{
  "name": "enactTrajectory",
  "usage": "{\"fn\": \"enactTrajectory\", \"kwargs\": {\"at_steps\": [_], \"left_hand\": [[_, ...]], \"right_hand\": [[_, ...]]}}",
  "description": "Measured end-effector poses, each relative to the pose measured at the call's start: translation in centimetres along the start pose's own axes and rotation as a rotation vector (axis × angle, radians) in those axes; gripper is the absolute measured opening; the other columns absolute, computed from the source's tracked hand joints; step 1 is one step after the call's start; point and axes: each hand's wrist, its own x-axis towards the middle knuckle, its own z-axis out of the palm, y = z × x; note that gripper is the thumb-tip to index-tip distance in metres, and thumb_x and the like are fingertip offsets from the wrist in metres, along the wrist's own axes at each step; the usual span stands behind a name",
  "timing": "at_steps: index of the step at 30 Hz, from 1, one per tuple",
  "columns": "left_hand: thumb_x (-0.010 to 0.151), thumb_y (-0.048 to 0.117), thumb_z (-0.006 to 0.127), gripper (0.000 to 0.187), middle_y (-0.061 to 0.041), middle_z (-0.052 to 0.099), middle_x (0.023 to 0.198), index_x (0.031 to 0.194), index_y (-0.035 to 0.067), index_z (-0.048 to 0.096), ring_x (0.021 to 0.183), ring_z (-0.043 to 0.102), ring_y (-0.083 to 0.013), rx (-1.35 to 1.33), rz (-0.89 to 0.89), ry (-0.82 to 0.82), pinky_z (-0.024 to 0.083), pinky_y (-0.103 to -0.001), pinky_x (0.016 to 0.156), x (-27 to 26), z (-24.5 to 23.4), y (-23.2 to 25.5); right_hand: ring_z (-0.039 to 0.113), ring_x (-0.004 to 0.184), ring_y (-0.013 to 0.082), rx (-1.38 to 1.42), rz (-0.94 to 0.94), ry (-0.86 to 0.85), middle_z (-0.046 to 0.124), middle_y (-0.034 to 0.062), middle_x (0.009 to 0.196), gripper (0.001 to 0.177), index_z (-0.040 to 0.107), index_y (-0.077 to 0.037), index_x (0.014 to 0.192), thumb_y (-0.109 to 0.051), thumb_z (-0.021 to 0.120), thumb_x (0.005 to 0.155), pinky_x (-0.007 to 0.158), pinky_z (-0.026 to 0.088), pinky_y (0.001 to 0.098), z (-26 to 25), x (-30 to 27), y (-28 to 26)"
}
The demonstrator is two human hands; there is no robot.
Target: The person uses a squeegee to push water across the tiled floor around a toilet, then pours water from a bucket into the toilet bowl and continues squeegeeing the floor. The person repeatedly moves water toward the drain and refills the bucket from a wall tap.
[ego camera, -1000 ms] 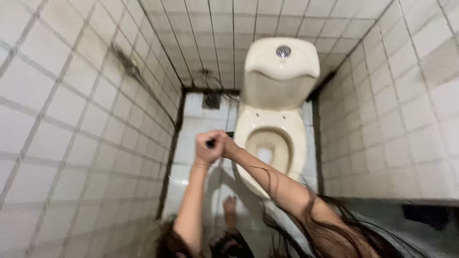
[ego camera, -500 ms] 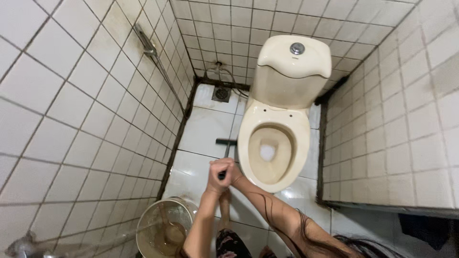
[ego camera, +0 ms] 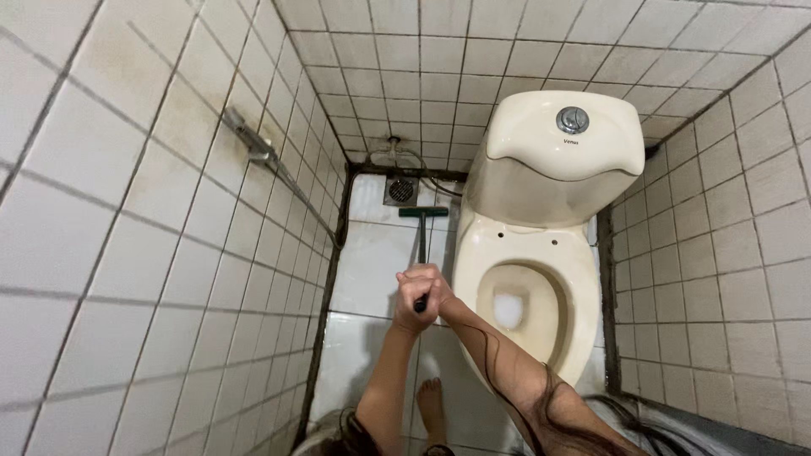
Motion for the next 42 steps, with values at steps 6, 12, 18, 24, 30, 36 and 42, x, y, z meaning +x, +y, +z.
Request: {"fn": "enactTrajectory", "kwargs": {"at_steps": [6,12,18,24,30,36,42], "left_hand": [[0.091,0.005,0.061,0.023,-0.013,0.064,0.068,0.068,0.000,0.060,0.065,0.061,-0.0246,-0.060,0.152,-0.111,0.053,-0.037,0.073,-1.3,0.1,-2.9],[0.086,0.012,0.071,0.016,-0.017,0.065,0.076,0.076,0.001,0.065,0.075,0.062,-0.0287,0.057,0.411,0.043,0.051,-0.037,0.073,0.3,1.2,-2.1],[0.099,0.014,0.064,0.024,-0.002,0.060,0.071,0.081,-0.001,0.061,0.070,0.055,-0.0074,-0.136,-0.102,0.155,0.050,-0.027,0.065,-2.1,-1.9,9.4],[0.102,0.013,0.063,0.036,-0.004,0.040,0.065,0.073,-0.003,0.048,0.065,0.036,-0.0105,-0.090,-0.106,0.281,0.033,-0.031,0.058,-11.7,-3.6,22.4],[0.099,0.022,0.066,0.030,0.002,0.052,0.070,0.080,0.000,0.060,0.070,0.046,-0.0059,0.101,-0.212,0.281,0.042,-0.029,0.062,-18.5,-2.0,25.2],[0.089,0.024,0.074,0.032,0.000,0.045,0.062,0.073,0.001,0.060,0.063,0.042,-0.0060,0.021,-0.366,0.009,0.042,-0.028,0.058,-20.9,1.6,25.9],[0.096,0.017,0.070,0.034,-0.001,0.037,0.064,0.073,-0.002,0.055,0.065,0.037,-0.0056,-0.104,-0.273,-0.035,0.036,-0.028,0.054,-18.6,0.8,24.9]], "right_hand": [[0.062,0.068,0.0163,-0.058,-0.186,-0.188,0.061,0.0015,0.073,0.029,0.057,-0.012,0.071,-0.012,0.069,0.097,0.067,0.052,0.0324,-1.5,1.7,0.2],[0.066,0.075,0.0159,0.030,-0.413,-0.440,0.065,-0.0026,0.080,0.026,0.060,-0.019,0.076,-0.013,0.073,0.098,0.078,0.058,0.0320,-4.8,2.8,-0.2],[0.057,0.094,0.0162,-0.091,0.107,-0.067,0.059,0.0094,0.098,0.035,0.054,-0.001,0.107,-0.022,0.073,0.086,0.082,0.050,0.0345,-1.4,0.2,-9.4],[0.052,0.084,0.0136,0.283,0.165,-0.141,0.056,0.0031,0.089,0.022,0.051,-0.003,0.093,-0.012,0.071,0.089,0.068,0.049,0.0337,4.1,-9.4,-19.5],[0.060,0.085,0.0179,1.157,0.684,0.188,0.059,0.0073,0.094,0.017,0.053,-0.003,0.105,-0.017,0.062,0.099,0.071,0.052,0.0334,9.3,-17.5,-22.9],[0.060,0.101,0.0197,-0.033,0.136,0.083,0.059,0.0099,0.108,0.030,0.052,0.000,0.117,-0.006,0.071,0.096,0.086,0.053,0.0347,4.9,-23.9,-22.9],[0.061,0.095,0.0221,-0.036,0.158,-0.097,0.063,0.0095,0.103,0.032,0.058,0.000,0.107,-0.011,0.076,0.084,0.080,0.054,0.0375,1.9,-21.7,-20.0]]}}
